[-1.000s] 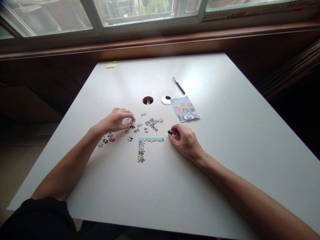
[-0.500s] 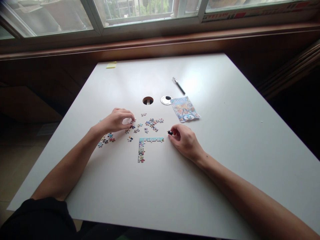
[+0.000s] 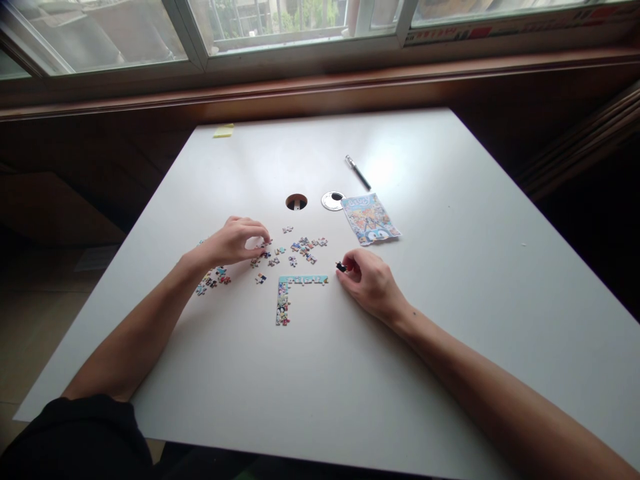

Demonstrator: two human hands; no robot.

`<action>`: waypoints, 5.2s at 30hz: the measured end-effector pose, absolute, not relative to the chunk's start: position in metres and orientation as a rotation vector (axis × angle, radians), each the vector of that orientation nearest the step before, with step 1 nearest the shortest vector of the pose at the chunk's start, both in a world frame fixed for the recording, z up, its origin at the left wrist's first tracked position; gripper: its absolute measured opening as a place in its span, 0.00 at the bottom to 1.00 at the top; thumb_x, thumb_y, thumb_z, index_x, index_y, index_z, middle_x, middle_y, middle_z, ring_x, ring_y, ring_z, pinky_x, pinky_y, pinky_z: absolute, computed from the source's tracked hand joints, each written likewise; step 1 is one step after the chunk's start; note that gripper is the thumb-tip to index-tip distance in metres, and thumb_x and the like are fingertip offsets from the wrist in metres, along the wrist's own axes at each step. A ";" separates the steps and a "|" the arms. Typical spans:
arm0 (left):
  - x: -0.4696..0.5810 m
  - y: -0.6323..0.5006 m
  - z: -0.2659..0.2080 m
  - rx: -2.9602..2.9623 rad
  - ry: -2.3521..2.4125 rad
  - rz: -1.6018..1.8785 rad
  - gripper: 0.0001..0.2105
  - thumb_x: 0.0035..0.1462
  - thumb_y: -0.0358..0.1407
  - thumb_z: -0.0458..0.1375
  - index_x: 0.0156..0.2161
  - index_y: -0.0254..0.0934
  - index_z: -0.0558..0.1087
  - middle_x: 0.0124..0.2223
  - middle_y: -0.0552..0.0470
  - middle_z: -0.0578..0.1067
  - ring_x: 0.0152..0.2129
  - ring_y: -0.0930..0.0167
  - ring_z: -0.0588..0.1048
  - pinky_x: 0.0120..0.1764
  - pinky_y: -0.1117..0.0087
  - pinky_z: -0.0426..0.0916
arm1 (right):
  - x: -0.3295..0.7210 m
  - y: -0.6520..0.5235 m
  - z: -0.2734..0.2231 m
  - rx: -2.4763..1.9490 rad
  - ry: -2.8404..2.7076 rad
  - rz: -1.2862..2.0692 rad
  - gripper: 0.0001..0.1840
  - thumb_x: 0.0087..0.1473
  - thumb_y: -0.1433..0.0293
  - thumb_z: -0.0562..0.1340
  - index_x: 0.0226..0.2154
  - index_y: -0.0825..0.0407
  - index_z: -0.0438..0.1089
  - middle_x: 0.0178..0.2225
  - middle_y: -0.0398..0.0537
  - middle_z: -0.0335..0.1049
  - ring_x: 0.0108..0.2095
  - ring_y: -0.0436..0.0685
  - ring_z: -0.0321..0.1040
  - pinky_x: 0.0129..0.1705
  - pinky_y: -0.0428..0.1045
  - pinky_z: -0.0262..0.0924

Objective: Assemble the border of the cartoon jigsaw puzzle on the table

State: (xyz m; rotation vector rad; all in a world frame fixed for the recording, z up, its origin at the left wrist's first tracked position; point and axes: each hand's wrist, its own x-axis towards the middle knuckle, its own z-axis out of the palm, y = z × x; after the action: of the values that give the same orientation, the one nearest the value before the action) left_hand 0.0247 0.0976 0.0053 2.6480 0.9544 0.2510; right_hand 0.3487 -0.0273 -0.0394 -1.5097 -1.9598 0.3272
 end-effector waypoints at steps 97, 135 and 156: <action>0.026 0.096 0.007 2.665 0.886 0.306 0.04 0.58 0.31 0.57 0.37 0.41 0.74 0.42 0.55 0.79 0.40 0.70 0.75 0.53 0.61 0.56 | 0.350 -0.025 -0.042 -1.521 -2.003 0.340 0.06 0.55 0.67 0.63 0.33 0.50 0.64 0.28 0.43 0.65 0.27 0.53 0.62 0.33 0.50 0.59; 0.008 0.093 0.051 2.701 0.887 0.424 0.08 0.54 0.29 0.57 0.36 0.37 0.78 0.36 0.50 0.79 0.33 0.71 0.75 0.38 0.70 0.70 | 0.346 -0.021 -0.050 -1.398 -1.967 0.126 0.05 0.53 0.73 0.59 0.34 0.51 0.70 0.32 0.49 0.69 0.32 0.56 0.66 0.38 0.52 0.64; -0.006 0.064 0.051 2.732 1.001 0.312 0.11 0.56 0.30 0.55 0.40 0.40 0.79 0.40 0.51 0.79 0.37 0.68 0.76 0.42 0.68 0.69 | 0.347 -0.018 -0.050 -1.418 -1.943 0.153 0.06 0.52 0.71 0.59 0.33 0.52 0.72 0.33 0.49 0.69 0.31 0.55 0.66 0.39 0.51 0.65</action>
State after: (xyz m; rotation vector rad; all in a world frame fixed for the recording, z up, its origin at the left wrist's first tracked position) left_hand -0.0064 0.0641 0.0515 2.7322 1.0012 0.3118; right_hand 0.3471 -0.0183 -0.0503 -1.4178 -1.9431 0.1526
